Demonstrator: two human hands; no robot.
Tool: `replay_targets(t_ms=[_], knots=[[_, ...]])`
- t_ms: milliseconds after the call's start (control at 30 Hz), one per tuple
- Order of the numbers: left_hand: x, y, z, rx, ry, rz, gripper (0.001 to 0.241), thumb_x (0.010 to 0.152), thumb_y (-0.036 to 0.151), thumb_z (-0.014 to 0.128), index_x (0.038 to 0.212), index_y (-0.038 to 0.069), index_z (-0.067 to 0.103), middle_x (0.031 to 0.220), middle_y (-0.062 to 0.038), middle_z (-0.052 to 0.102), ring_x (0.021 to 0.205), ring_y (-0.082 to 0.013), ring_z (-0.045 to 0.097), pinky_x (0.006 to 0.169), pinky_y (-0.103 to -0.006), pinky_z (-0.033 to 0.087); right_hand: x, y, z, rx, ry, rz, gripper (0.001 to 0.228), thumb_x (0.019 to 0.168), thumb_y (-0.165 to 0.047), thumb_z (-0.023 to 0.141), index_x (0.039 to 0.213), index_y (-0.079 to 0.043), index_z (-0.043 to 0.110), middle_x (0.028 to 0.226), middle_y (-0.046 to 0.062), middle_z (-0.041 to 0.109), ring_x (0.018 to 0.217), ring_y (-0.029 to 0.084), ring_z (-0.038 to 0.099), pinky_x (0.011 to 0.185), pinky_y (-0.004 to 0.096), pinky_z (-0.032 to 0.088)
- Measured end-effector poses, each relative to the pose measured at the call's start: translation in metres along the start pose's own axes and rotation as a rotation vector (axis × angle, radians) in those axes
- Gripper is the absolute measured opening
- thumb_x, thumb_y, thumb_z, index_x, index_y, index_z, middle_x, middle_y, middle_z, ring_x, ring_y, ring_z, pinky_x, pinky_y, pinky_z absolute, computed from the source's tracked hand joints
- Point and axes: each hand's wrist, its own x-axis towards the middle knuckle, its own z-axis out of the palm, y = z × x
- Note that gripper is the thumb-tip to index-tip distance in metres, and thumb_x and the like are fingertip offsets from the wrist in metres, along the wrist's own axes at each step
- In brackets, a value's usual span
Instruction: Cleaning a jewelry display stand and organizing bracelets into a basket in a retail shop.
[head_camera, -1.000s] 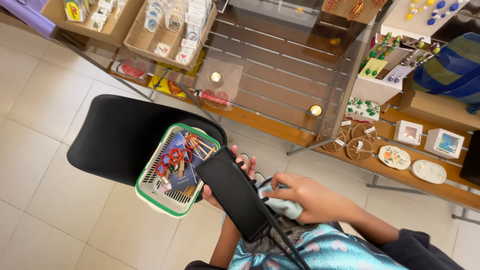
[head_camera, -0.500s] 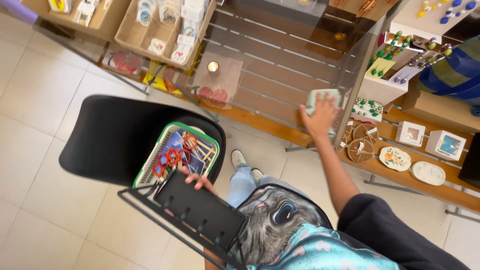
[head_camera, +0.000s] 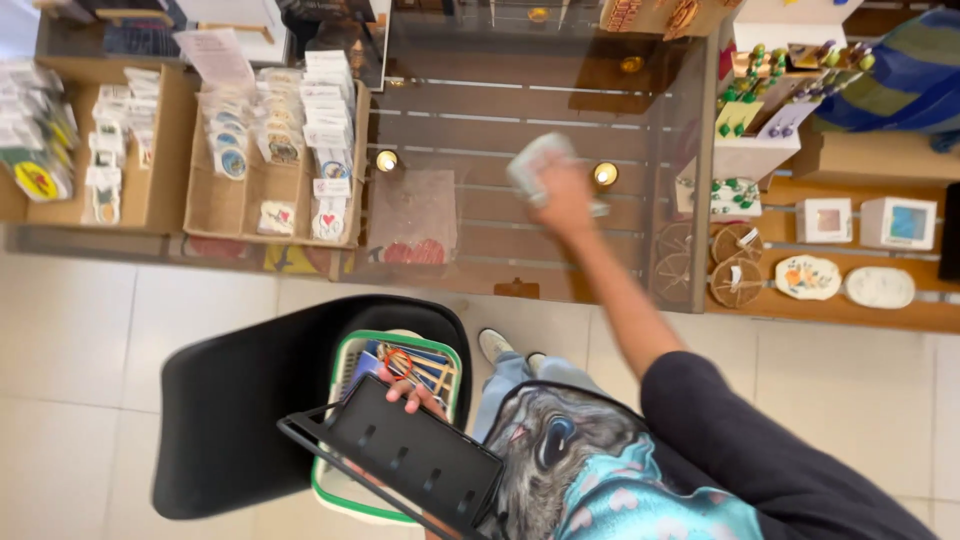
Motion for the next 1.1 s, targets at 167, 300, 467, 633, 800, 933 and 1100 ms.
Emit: replay_targets(t_ms=[167,300,467,633,800,933,1100], knots=[[0.046,0.008,0.014,-0.044,0.009,-0.141,0.102,0.084,0.045,0.083,0.16,0.0,0.031,0.129,-0.007,0.046,0.117,-0.0235,0.05,0.13,-0.0383,0.028,-0.066,0.114,-0.084,-0.328,0.214,0.335,0.056,0.093,-0.025,0.069,0.146,-0.01,0.061,0.156,0.021,0.052,0.143,0.045,0.045,0.114,0.059,0.032],[0.073,0.001,0.017,-0.013,0.148,-0.025,0.1,0.086,0.039,0.082,0.161,-0.002,0.03,0.13,-0.006,0.046,0.116,-0.0195,0.051,0.132,-0.0369,0.03,-0.102,0.063,-0.089,-0.392,0.203,0.541,0.062,0.091,-0.022,0.065,0.151,-0.009,0.055,0.158,0.022,0.05,0.146,0.045,0.043,0.119,0.058,0.03],[0.121,0.002,-0.007,-0.095,0.028,-0.233,0.103,0.075,0.037,0.079,0.159,0.0,0.032,0.127,-0.005,0.049,0.113,-0.0212,0.054,0.123,-0.0351,0.035,-0.043,-0.085,-0.042,-0.08,0.095,0.461,0.052,0.08,-0.021,0.071,0.13,-0.006,0.063,0.138,0.016,0.06,0.139,0.038,0.051,0.124,0.053,0.033],[0.167,-0.019,-0.005,-0.01,0.016,-0.275,0.108,0.076,0.037,0.08,0.162,-0.003,0.027,0.127,-0.006,0.047,0.11,-0.0208,0.055,0.126,-0.034,0.034,0.059,-0.108,0.019,0.05,-0.115,0.048,0.077,0.069,-0.03,0.081,0.142,-0.021,0.057,0.159,0.01,0.045,0.15,0.036,0.036,0.118,0.056,0.03],[0.192,-0.032,-0.005,0.009,0.08,-0.242,0.112,0.084,0.045,0.084,0.164,-0.004,0.024,0.126,-0.008,0.045,0.111,-0.0227,0.053,0.126,-0.0376,0.031,0.137,-0.015,0.047,-0.065,-0.037,0.05,0.078,0.076,-0.035,0.079,0.148,-0.023,0.053,0.162,0.01,0.04,0.152,0.033,0.034,0.121,0.054,0.029],[0.203,-0.04,-0.005,0.013,0.058,-0.341,0.109,0.084,0.042,0.084,0.162,-0.003,0.024,0.126,-0.008,0.044,0.111,-0.0241,0.053,0.126,-0.0383,0.03,0.141,0.063,0.007,-0.088,-0.015,0.174,0.068,0.082,-0.034,0.074,0.146,-0.021,0.057,0.163,0.009,0.041,0.152,0.032,0.035,0.123,0.049,0.029],[0.212,-0.047,-0.003,0.021,0.08,-0.371,0.105,0.086,0.039,0.084,0.162,-0.004,0.025,0.124,-0.01,0.046,0.111,-0.0257,0.054,0.126,-0.0389,0.032,0.102,0.121,-0.058,-0.124,0.007,0.179,0.06,0.084,-0.033,0.072,0.141,-0.019,0.062,0.158,0.01,0.048,0.147,0.034,0.042,0.121,0.049,0.034]])
